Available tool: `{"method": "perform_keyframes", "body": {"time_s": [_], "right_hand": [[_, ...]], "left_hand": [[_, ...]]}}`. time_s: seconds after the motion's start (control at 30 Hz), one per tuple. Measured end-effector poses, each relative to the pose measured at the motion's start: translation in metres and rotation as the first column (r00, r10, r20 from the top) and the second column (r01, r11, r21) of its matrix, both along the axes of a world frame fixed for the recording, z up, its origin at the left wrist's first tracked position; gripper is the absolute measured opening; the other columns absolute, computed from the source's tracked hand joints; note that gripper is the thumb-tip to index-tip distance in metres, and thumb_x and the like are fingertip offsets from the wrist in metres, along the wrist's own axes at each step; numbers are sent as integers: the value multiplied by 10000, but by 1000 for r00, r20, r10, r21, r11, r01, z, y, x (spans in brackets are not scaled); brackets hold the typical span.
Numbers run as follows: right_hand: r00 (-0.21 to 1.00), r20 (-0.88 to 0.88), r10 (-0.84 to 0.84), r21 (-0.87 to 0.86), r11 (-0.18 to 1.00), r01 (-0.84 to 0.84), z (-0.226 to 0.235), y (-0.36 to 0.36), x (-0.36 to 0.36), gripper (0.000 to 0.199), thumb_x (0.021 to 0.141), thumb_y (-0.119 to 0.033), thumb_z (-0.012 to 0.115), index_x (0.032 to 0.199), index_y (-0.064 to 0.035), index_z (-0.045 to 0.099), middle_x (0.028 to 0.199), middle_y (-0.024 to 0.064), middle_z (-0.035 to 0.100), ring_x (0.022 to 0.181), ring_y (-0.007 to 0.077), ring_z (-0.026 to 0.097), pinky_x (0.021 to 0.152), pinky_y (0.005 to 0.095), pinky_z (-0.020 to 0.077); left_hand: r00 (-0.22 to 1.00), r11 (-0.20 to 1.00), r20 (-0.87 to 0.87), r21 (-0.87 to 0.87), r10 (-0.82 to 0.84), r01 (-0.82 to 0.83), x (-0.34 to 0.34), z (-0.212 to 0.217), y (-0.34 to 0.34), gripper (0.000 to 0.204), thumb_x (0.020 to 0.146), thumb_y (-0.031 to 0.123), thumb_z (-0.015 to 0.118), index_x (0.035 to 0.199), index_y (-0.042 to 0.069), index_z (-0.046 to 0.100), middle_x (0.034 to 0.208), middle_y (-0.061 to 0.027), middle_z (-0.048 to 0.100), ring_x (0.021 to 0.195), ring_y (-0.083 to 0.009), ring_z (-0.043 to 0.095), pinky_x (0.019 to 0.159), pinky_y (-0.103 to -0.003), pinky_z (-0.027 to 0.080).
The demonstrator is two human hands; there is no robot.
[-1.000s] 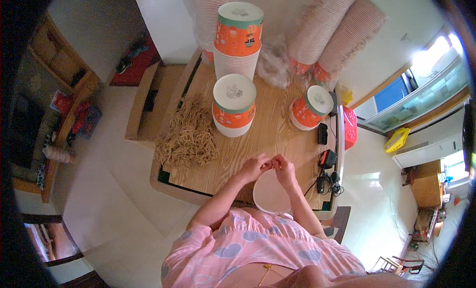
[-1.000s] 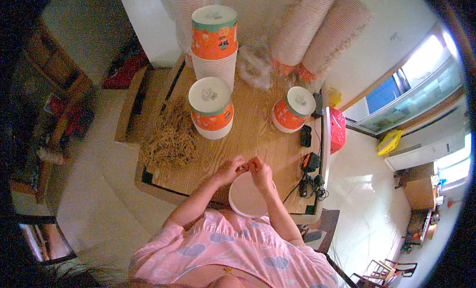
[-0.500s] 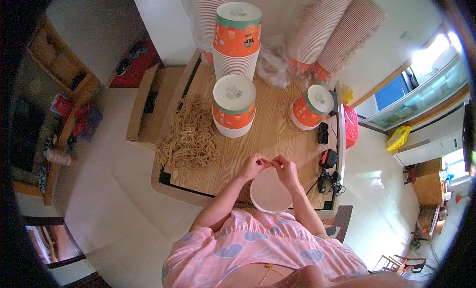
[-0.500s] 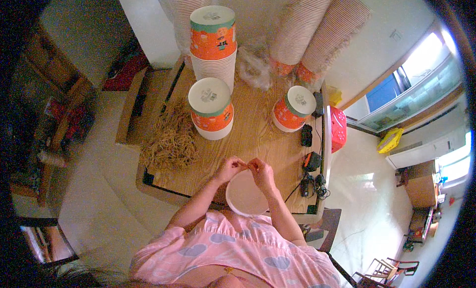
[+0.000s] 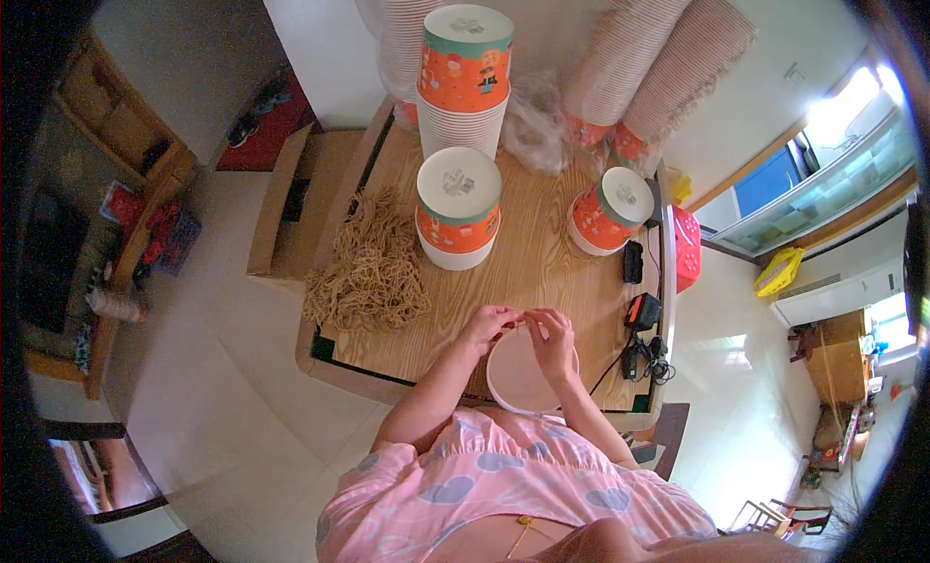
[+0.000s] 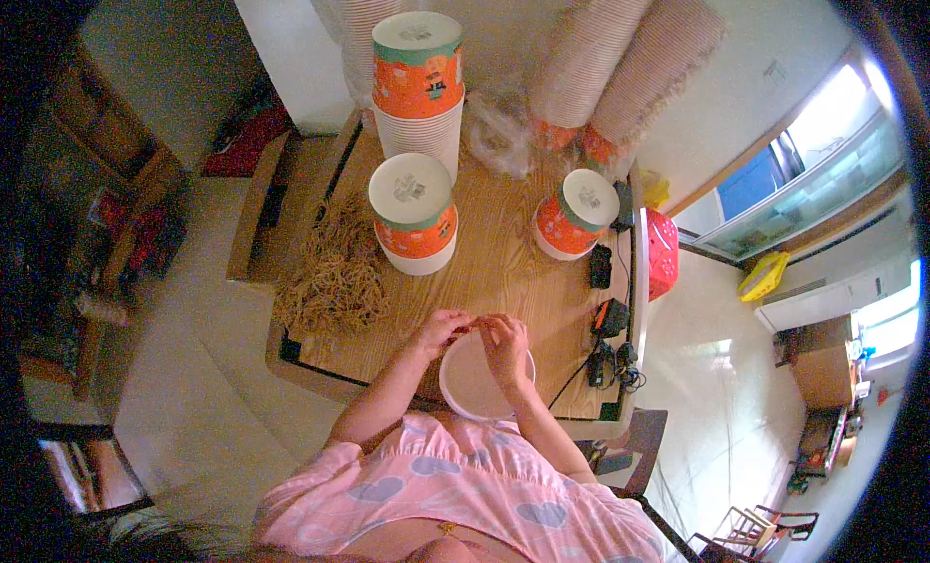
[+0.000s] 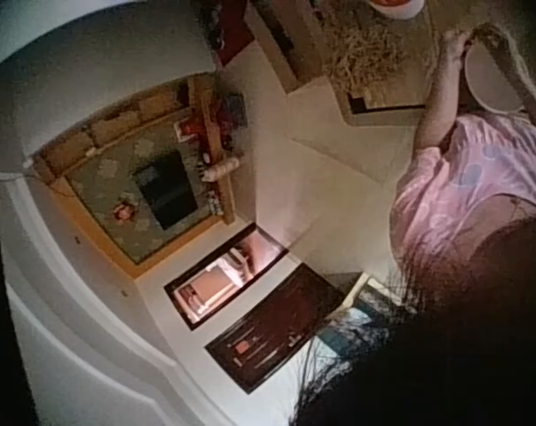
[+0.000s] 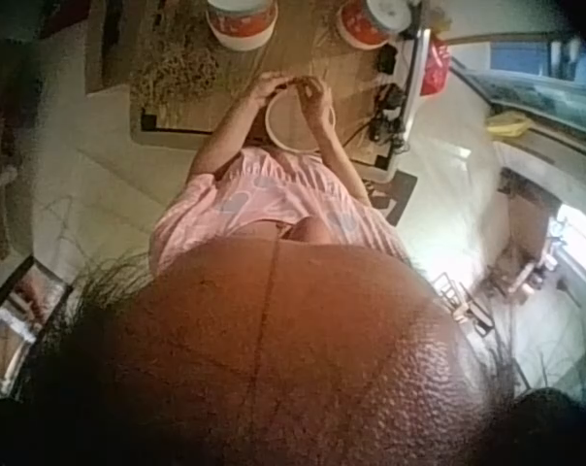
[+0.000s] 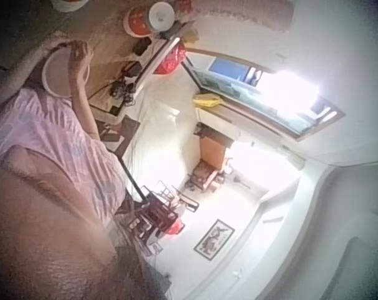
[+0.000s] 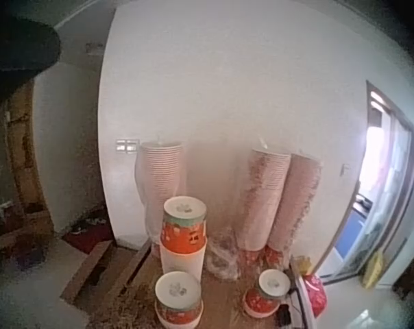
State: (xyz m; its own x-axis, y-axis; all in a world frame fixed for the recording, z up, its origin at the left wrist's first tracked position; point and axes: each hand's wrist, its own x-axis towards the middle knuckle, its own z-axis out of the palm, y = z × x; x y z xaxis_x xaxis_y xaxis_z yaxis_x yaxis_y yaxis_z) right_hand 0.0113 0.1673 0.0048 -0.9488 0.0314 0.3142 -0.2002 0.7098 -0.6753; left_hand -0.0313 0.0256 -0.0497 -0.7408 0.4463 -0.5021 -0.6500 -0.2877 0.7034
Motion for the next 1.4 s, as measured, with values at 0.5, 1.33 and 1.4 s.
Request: {"method": "perform_keyframes", "body": {"time_s": [0.5,1.33,1.4], "right_hand": [[991,101,84,-119,990,-72,-1,8,-3,124,804,-61,588,911,-18,634,871,125,619,782,238,602,672,315,481],[977,172,129,-116,987,-110,-5,8,-15,90,764,-70,626,811,4,607,730,101,636,663,171,610,615,299,489],[970,220,102,-244,969,-46,1,5,-13,125,767,-70,632,863,1,594,767,96,637,701,168,616,644,297,491]], "left_hand": [[999,999,-9,-16,36,-36,3,0,-2,123,810,119,608,898,44,651,782,-20,627,665,-86,570,583,-206,456],[876,887,-481,-418,-34,-195,7,18,3,115,795,68,615,877,-6,648,795,-73,657,713,-120,612,651,-240,495],[886,890,-464,-409,-11,-203,6,15,1,106,795,63,609,868,-4,645,794,-74,656,707,-119,613,643,-239,494]]}}
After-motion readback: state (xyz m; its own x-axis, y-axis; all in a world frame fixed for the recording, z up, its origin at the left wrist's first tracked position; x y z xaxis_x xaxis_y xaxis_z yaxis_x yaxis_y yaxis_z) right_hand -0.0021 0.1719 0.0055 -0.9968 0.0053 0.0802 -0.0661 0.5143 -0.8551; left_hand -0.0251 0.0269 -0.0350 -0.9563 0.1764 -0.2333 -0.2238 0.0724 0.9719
